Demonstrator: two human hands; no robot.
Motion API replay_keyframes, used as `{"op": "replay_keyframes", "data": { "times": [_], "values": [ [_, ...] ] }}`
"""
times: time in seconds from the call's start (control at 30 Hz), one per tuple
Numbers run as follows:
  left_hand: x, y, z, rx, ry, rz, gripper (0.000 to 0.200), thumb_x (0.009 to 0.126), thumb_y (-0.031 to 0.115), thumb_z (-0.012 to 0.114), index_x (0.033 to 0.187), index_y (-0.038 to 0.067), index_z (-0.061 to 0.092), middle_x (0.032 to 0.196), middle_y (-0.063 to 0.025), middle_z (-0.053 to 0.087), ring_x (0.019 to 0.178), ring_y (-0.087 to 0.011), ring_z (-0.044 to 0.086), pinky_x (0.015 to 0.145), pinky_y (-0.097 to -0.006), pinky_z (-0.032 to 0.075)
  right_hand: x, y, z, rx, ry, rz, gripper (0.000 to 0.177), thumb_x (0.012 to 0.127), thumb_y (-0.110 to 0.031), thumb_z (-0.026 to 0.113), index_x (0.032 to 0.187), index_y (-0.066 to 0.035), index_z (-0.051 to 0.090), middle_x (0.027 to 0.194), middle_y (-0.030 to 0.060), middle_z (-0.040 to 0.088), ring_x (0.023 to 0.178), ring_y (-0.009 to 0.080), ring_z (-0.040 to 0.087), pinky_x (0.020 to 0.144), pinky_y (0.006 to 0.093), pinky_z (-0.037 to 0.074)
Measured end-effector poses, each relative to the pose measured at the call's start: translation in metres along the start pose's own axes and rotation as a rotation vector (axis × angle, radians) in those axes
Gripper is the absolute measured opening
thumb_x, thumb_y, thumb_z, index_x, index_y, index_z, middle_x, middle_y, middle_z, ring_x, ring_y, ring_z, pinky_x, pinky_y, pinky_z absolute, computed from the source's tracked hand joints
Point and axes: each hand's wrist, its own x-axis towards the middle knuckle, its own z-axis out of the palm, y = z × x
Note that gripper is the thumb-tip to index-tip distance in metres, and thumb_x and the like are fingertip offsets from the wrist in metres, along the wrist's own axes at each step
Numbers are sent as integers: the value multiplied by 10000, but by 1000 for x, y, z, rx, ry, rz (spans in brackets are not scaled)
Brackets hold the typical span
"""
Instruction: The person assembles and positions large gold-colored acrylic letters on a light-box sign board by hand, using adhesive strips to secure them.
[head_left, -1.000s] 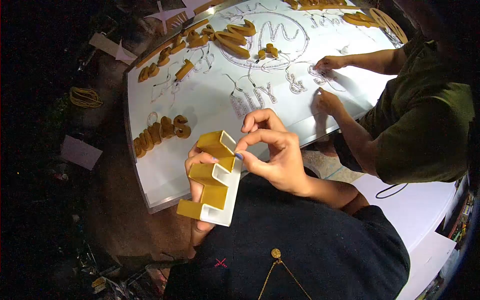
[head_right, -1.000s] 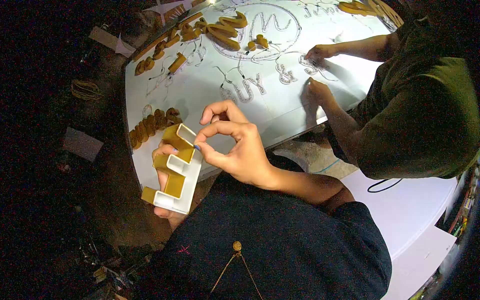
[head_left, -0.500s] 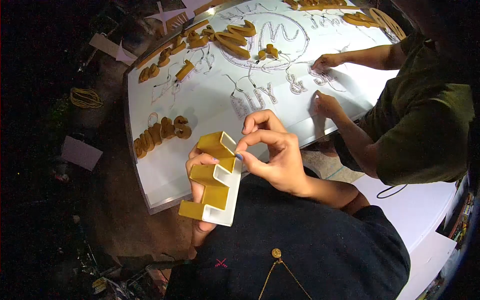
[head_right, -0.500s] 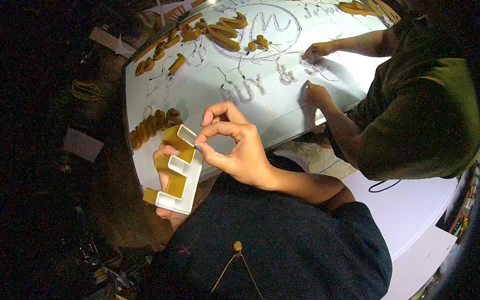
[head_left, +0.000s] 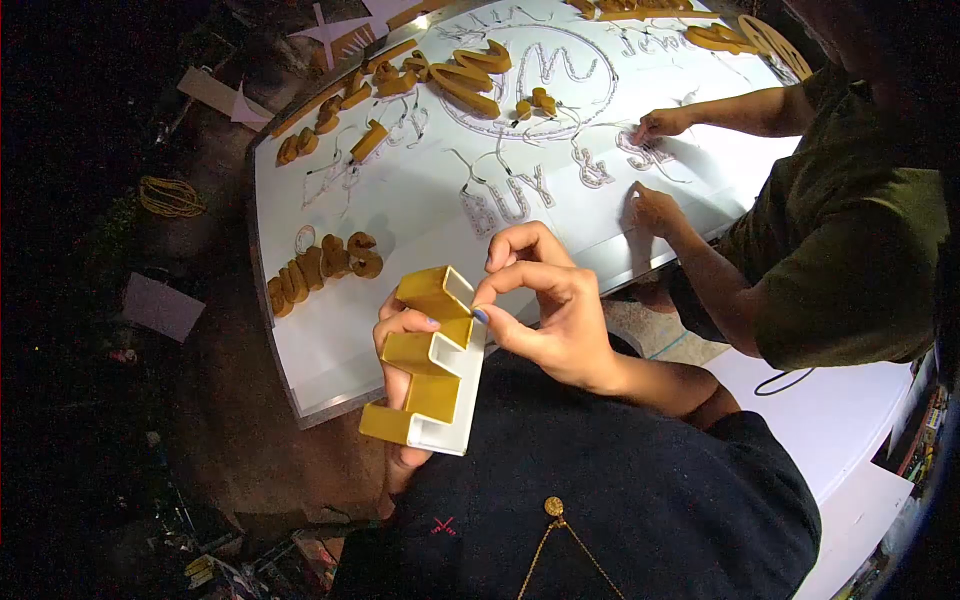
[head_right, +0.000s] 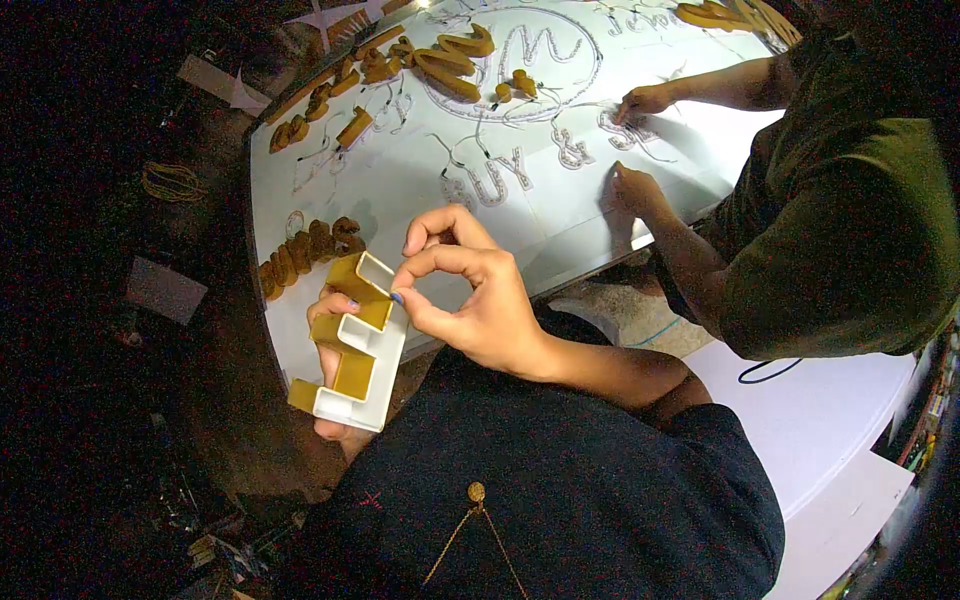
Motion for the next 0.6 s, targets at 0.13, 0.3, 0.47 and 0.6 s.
{"op": "replay_keyframes", "data": {
  "times": [0.13,0.3,0.47,0.6],
  "values": [
    [0,0,0,-9,11,3,960,508,799,619,1080,56,417,1217,-192,365,1167,-307,395,994,-431,327,-1,-6,0,35,-3,34,71,708,-34,673,773,-27,646,936,60,488,921,169,485,855,297,383],
    [0,-1,0,-20,19,3,952,514,786,630,1082,54,415,1219,-194,363,1167,-309,396,992,-433,331,0,-2,0,4,-16,0,75,710,-37,675,778,-27,646,923,56,485,909,167,483,842,293,383],
    [0,0,-1,-28,20,3,945,520,774,642,1084,52,413,1221,-195,361,1167,-310,397,990,-434,334,0,-2,0,0,-11,26,76,708,-39,675,773,-25,638,916,52,483,902,162,480,838,287,379],
    [1,0,0,-33,26,5,939,524,764,651,1086,51,412,1222,-196,359,1167,-312,398,989,-435,337,-1,-2,1,-22,-8,17,76,707,-41,674,770,-26,633,914,50,480,900,159,479,834,284,378]
  ]
}}
